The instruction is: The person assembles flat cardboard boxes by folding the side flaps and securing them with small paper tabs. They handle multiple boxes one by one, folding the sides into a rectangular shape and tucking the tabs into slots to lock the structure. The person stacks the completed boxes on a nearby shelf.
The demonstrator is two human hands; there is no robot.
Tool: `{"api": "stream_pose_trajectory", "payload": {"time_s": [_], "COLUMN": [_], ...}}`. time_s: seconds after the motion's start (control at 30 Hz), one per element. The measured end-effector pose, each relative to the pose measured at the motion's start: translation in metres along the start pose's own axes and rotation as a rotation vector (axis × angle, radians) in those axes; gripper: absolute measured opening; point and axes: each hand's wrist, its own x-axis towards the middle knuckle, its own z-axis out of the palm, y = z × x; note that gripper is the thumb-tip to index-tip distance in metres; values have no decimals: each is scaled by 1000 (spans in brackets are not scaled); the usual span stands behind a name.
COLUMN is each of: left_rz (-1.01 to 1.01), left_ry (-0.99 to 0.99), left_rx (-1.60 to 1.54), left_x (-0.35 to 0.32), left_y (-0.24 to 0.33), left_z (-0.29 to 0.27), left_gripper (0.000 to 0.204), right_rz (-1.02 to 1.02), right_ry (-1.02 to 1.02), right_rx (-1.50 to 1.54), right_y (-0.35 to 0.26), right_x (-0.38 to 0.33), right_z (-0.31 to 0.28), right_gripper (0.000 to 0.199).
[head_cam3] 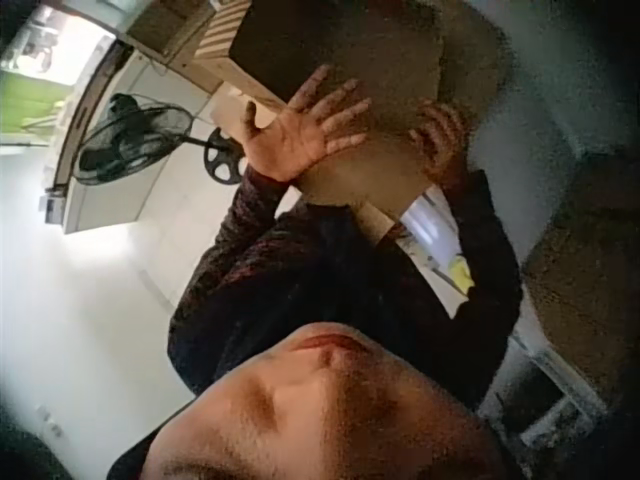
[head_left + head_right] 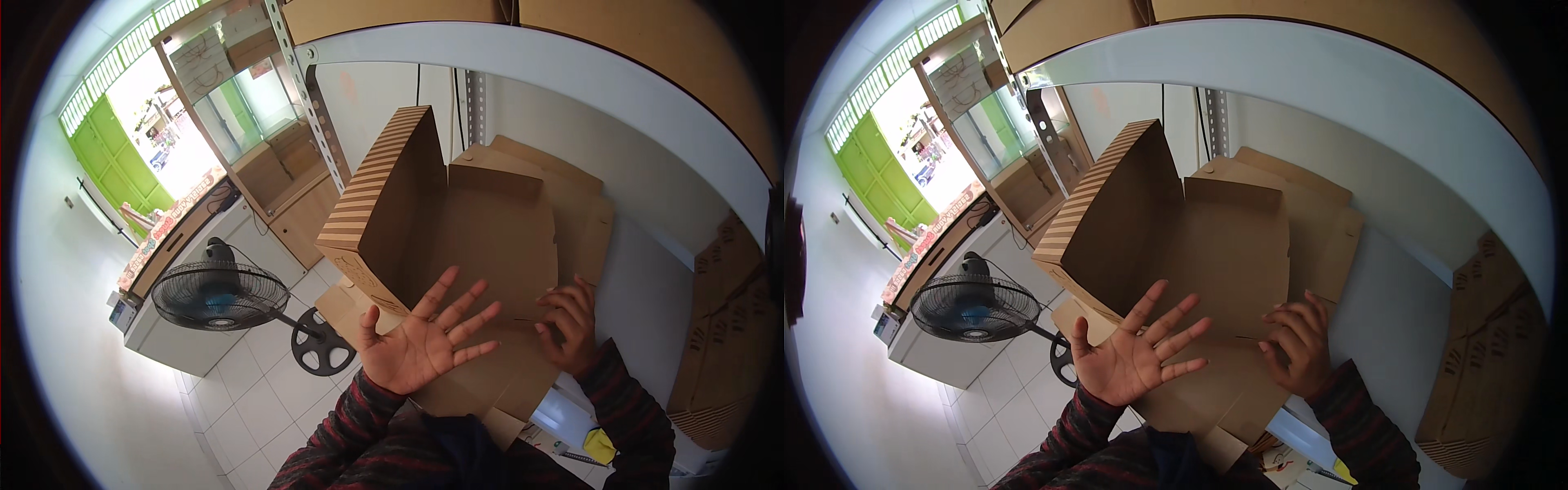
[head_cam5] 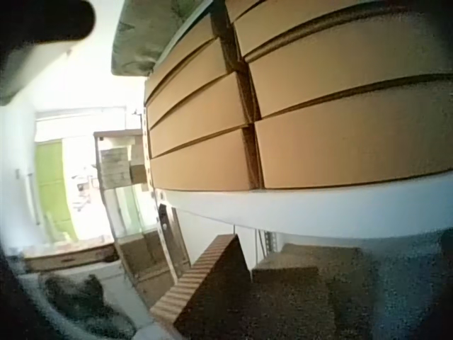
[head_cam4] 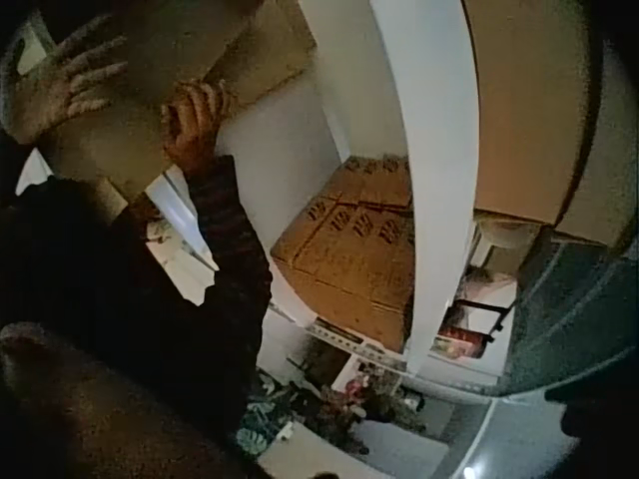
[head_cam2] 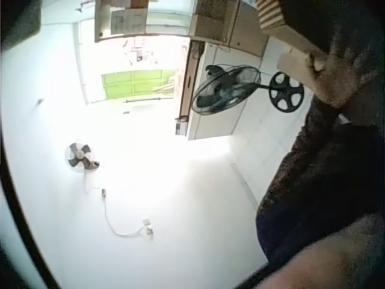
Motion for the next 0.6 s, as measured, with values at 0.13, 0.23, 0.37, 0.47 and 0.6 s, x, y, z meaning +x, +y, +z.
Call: {"api": "stream_pose_trajectory", "payload": {"time_s": [0.13,0.23,0.37,0.47,0.6], "left_rz": [-4,6,24,27,37], "left_ry": [17,-29,-96,-91,-86], "left_rx": [-5,-26,-62,-61,-57], "left_x": [0,-3,-5,-7,-8], "left_y": [-2,-3,-3,-2,-1], "left_z": [-1,-9,-15,-13,-13], "left_gripper": [102,95,85,83,85], "right_rz": [3,1,3,2,4], "right_ry": [0,-1,3,9,14], "right_rx": [4,7,9,9,12], "right_y": [-1,-1,-1,-1,-1], "right_x": [0,0,0,0,-1], "right_z": [0,0,0,1,1], "right_gripper": [10,10,9,9,10]}}
